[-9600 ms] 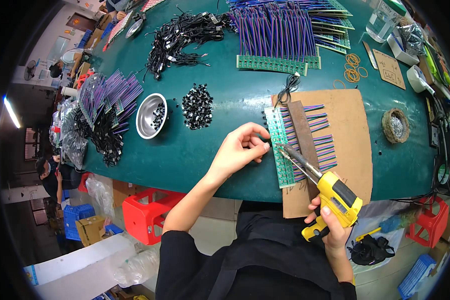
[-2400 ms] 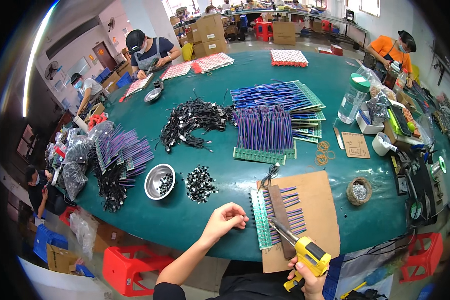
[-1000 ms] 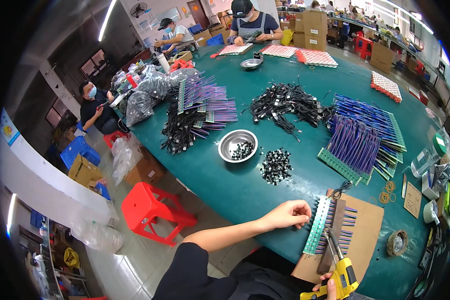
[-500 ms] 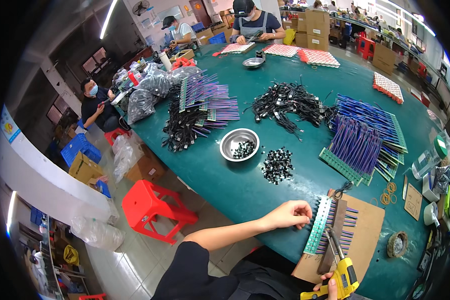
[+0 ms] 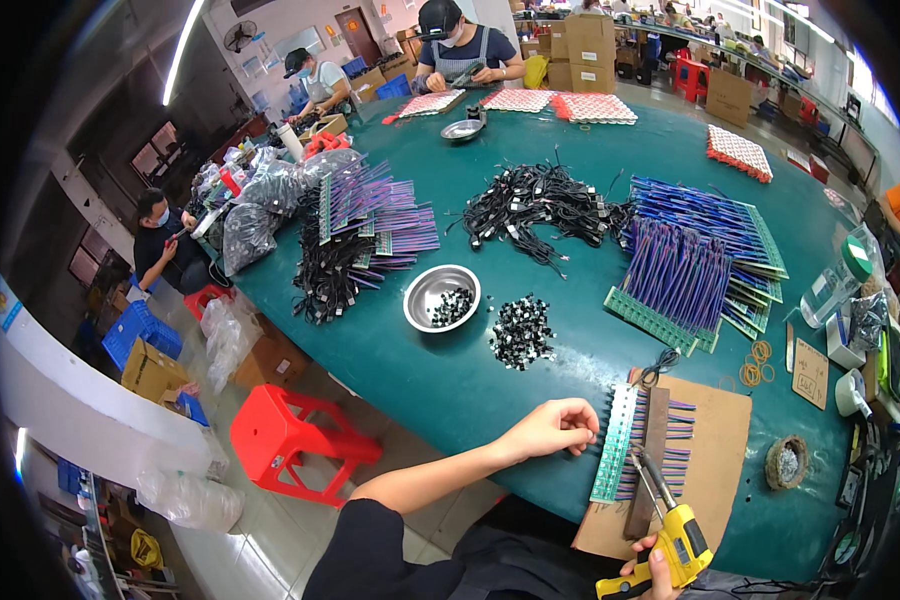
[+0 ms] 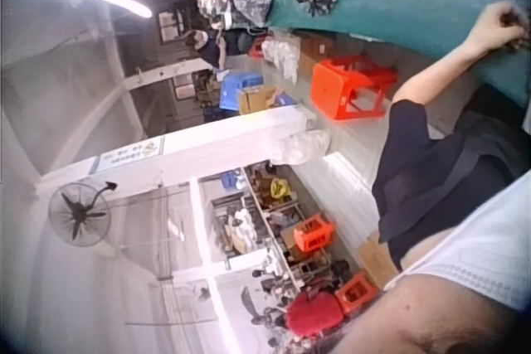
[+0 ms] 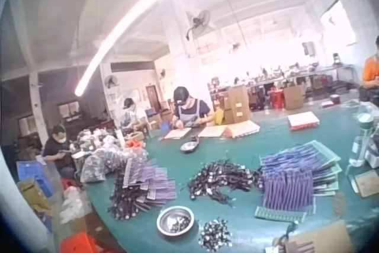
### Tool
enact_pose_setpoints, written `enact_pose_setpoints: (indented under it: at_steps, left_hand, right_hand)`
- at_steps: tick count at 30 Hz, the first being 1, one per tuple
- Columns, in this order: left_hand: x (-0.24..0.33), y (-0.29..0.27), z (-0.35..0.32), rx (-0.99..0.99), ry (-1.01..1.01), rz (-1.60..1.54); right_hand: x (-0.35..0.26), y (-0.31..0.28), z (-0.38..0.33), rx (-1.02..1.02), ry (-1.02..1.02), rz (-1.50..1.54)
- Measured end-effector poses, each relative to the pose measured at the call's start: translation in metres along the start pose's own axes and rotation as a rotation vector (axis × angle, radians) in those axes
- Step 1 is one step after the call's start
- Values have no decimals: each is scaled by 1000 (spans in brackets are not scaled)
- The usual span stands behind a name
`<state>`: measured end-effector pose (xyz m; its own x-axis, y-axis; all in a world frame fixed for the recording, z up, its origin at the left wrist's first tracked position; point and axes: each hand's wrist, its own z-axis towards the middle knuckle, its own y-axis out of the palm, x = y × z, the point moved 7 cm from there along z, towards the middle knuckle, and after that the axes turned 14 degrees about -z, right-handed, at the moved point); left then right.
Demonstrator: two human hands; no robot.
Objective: The person solders wires of black cables to circuit boards using a soldering iron. The person then picks up small electronic components from the table, inserts them onto the circuit boards, and solders them using the soldering iron.
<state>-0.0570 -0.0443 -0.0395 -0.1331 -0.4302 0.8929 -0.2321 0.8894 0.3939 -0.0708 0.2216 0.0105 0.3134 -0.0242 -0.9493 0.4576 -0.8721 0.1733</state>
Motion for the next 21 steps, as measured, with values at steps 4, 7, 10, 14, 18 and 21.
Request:
enact_pose_setpoints:
  at_steps: [4, 7, 10, 14, 18, 21]
  left_hand:
    - [-6, -1, 2, -6, -8, -10]
    - [-3, 3, -1, -14, 7, -5]
    - [-6, 2, -2, -20, 12, -16]
    - [-4, 0, -3, -9, 25, 5]
    - [-4, 2, 1, -13, 27, 3]
    - [-5, 0, 1, -13, 31, 7]
  right_hand:
    - [32, -15, 7, -29, 109, 75]
    - [59, -32, 7, -44, 264, 194]
    - [33, -17, 5, -29, 130, 175]
    - [46, -25, 13, -127, 131, 202]
    - [60, -35, 16, -112, 199, 200]
    - [56, -32, 18, -133, 177, 187]
